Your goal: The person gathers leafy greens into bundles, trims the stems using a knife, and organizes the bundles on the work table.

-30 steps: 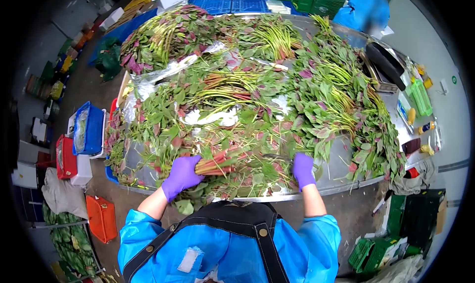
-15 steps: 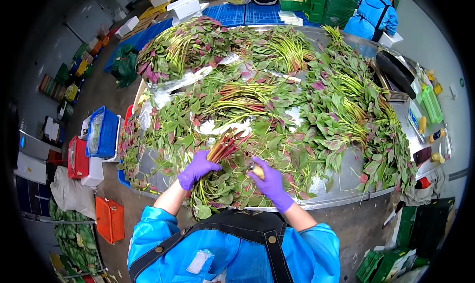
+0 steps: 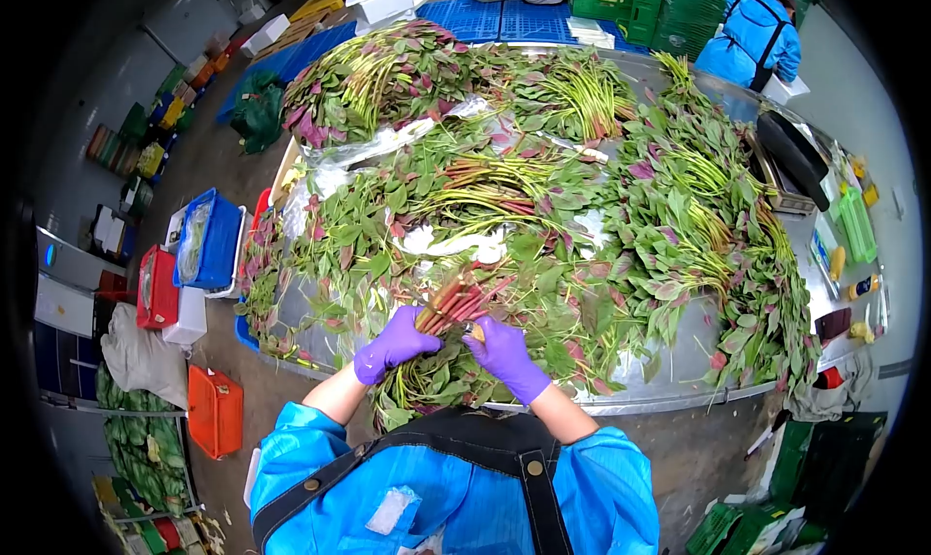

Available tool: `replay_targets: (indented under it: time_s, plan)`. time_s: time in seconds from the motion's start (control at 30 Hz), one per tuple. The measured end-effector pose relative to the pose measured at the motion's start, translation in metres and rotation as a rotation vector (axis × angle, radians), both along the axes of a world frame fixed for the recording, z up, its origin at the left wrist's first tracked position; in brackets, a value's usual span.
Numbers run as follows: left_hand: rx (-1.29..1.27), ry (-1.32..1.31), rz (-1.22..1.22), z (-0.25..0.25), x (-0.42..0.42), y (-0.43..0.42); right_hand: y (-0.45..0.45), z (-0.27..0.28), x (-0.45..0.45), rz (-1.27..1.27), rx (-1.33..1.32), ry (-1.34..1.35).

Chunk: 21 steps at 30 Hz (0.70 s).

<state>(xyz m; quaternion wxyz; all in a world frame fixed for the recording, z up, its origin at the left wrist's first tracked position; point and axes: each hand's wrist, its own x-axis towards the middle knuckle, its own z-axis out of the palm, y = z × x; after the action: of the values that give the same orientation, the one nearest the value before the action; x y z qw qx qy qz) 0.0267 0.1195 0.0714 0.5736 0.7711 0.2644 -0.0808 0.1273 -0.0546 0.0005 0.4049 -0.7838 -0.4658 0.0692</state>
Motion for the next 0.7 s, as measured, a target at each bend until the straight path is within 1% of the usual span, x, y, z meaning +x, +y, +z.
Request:
replay_targets:
  time_s: [0.03,0.07,0.1,0.13,0.17,0.2,0.27,0.3,0.33,0.4,0.43,0.47,0.5,0.53,0.57,0.6,0.63,0.67,0.7]
  plan:
    - [-0.024,-0.085,0.033,-0.003,-0.003,0.000,-0.001,-0.006,-0.001,-0.041,0.049,0.017]
    - [-0.022,-0.088,0.043,-0.011,-0.008,0.000,-0.006,-0.011,-0.005,-0.031,0.051,0.015]
    - [-0.038,-0.101,0.038,-0.019,-0.015,0.001,-0.012,-0.015,-0.009,-0.029,-0.006,0.055]
    - [-0.051,-0.120,0.033,-0.017,-0.015,0.003,-0.015,-0.018,-0.008,-0.026,-0.059,0.089]
    - [-0.021,-0.112,-0.001,-0.015,-0.017,0.003,-0.017,-0.026,-0.008,-0.010,0.030,0.027]
    - [-0.024,-0.105,0.002,-0.008,-0.020,0.000,-0.017,-0.020,-0.013,-0.007,0.028,0.035]
    - [-0.018,-0.134,0.013,0.003,-0.014,0.001,-0.011,-0.004,-0.009,-0.019,0.130,0.032]
    - [-0.005,-0.060,0.008,0.006,-0.013,0.004,-0.011,0.000,-0.010,-0.024,0.129,0.037]
    - [-0.006,-0.057,0.005,0.010,-0.012,0.002,-0.010,0.004,-0.009,-0.018,0.105,0.023]
    - [-0.004,-0.024,-0.104,0.016,-0.008,-0.003,-0.006,0.013,-0.008,-0.011,0.080,0.002]
    - [-0.071,-0.014,-0.114,0.013,-0.006,-0.007,-0.005,0.017,-0.010,-0.012,0.069,0.020]
    - [-0.074,-0.018,-0.113,-0.001,-0.009,-0.006,-0.005,0.019,-0.010,-0.013,0.058,0.037]
    - [-0.083,-0.112,-0.071,-0.023,-0.013,-0.004,-0.007,0.014,-0.011,-0.014,0.057,0.036]
    - [-0.094,-0.204,-0.028,-0.023,-0.015,-0.005,-0.014,0.002,-0.011,-0.069,-0.107,0.098]
    - [-0.009,-0.256,-0.005,-0.016,-0.019,0.007,-0.022,-0.010,-0.007,-0.123,-0.264,0.150]
    - [-0.167,-0.417,0.176,0.019,-0.018,0.011,-0.043,-0.032,-0.002,-0.160,-0.282,0.201]
    - [-0.086,-0.364,0.206,0.042,-0.026,0.026,-0.069,-0.053,-0.002,-0.193,-0.297,0.250]
    - [-0.010,-0.317,0.255,0.053,-0.031,0.040,-0.087,-0.056,-0.004,-0.183,-0.198,0.129]
    - [0.195,-0.301,0.190,0.046,-0.033,0.048,-0.096,-0.066,0.000,-0.189,-0.124,-0.069]
